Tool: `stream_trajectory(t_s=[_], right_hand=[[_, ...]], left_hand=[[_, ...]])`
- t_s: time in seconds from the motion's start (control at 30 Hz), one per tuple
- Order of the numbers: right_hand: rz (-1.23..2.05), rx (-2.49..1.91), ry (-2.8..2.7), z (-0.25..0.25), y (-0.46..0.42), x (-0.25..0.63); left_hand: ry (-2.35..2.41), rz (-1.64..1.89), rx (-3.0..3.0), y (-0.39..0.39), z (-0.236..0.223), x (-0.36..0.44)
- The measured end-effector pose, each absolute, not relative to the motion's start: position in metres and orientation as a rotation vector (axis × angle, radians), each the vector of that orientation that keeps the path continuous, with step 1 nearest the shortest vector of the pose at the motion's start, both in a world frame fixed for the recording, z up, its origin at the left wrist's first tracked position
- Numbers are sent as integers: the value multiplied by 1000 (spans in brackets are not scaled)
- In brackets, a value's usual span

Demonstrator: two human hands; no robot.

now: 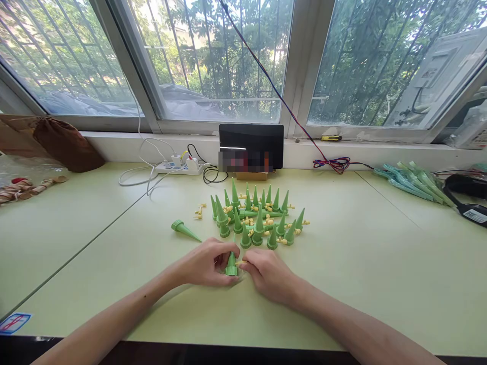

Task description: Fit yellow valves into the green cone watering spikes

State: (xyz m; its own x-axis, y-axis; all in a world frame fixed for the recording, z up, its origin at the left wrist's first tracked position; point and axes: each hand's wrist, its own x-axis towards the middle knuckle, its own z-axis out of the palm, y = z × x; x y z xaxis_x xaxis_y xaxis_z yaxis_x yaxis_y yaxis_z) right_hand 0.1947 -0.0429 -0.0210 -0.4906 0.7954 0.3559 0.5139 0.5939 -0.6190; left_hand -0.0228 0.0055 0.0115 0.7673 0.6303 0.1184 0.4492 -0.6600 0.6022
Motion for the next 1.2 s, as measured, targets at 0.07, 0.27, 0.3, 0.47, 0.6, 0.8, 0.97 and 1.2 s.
stream_trajectory(t_s=[0.07, 0.27, 0.3, 0.47, 0.6, 0.8, 0.97, 1.2], right_hand=[[595, -1036, -2196, -21, -43, 195], [633, -1069, -2196, -20, -44, 194], [634, -1074, -2195, -20, -44, 194], [621, -1096, -2192, -19, -45, 193], [641, -1113, -2151, -21, -44, 192], [658, -1072, -2027, -18, -43, 192], [651, -1026, -1988, -14, -44, 195], [696, -1051, -1950, -18, -43, 195]], left_hand=[[805, 424, 2404, 6, 11, -23], [792, 428, 2406, 5, 12, -22], [790, 426, 2404, 5, 12, -21], [786, 422, 2391, 4, 14, -21], [797, 432, 2392, 4, 15, -20], [875, 439, 2390, 5, 15, -17], [923, 439, 2362, 5, 16, -20], [910, 456, 2365, 6, 14, -21]])
